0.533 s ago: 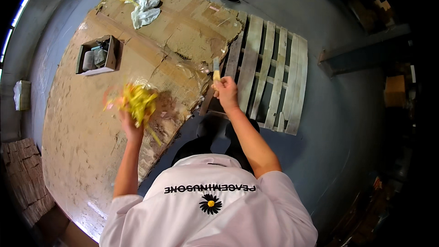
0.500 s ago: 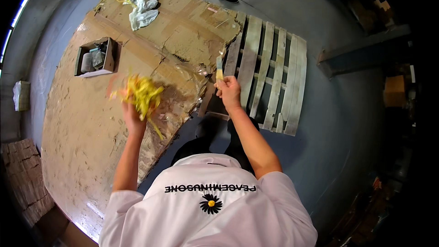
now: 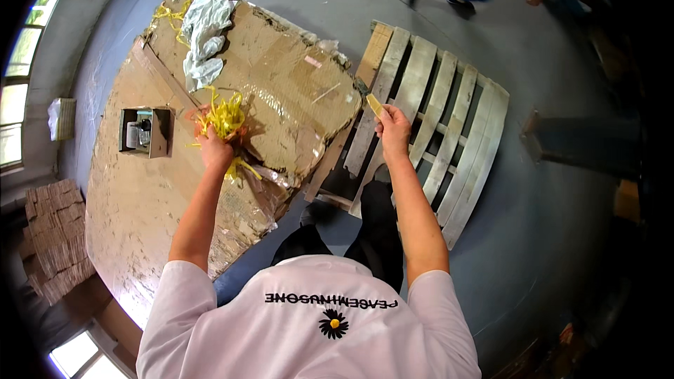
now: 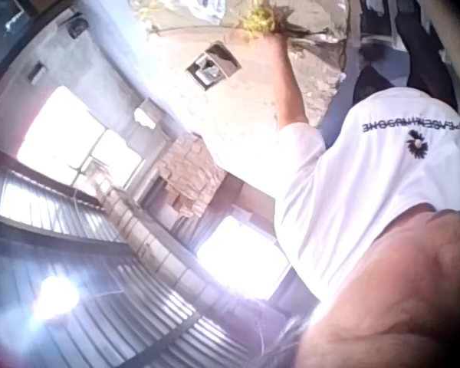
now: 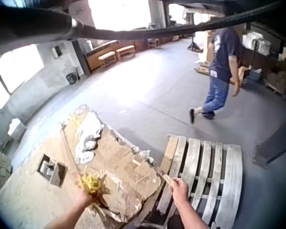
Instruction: The person sands the edges of numerous small wooden slats on a workbench using a sanding block. After sanding, they clear the slats from the table, pack tools into a box, and gather yellow plastic ribbons.
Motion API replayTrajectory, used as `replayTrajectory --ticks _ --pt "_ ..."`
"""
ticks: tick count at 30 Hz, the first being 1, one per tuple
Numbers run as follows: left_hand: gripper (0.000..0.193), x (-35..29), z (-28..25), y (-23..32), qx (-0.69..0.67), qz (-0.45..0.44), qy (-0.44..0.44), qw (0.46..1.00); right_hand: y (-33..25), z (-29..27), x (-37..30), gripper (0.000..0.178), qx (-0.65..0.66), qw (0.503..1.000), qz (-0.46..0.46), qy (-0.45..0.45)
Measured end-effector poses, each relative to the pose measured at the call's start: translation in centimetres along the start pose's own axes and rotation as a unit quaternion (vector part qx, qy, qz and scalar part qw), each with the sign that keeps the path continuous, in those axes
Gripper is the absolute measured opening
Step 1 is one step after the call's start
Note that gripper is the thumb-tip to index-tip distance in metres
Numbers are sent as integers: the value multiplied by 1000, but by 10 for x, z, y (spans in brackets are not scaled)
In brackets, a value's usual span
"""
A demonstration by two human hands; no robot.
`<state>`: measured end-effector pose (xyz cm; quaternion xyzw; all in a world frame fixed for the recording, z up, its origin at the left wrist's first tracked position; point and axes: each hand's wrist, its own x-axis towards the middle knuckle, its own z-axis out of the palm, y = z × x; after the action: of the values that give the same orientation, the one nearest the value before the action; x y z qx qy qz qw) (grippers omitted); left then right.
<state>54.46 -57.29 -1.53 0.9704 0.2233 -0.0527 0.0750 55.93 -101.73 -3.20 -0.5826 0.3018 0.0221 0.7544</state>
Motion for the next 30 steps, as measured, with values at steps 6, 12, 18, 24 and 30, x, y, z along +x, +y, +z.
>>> replayTrajectory --ticks 6,12,18,24,30 --pt "72 4 -7 31 96 -43 -80 991 -35 18 118 13 -135 987 -46 -71" --pt "73 5 -12 49 95 -76 -118 986 -42 49 160 12 -280 953 -37 -111" --pt "82 10 -16 61 54 -177 -161 969 -55 75 179 11 -367 908 -97 -178" --pt "83 11 -14 65 88 -154 -143 974 -69 77 195 12 -383 886 -65 -253" --pt "79 13 -14 67 121 -177 -196 957 -90 85 211 12 -404 883 -49 -232"
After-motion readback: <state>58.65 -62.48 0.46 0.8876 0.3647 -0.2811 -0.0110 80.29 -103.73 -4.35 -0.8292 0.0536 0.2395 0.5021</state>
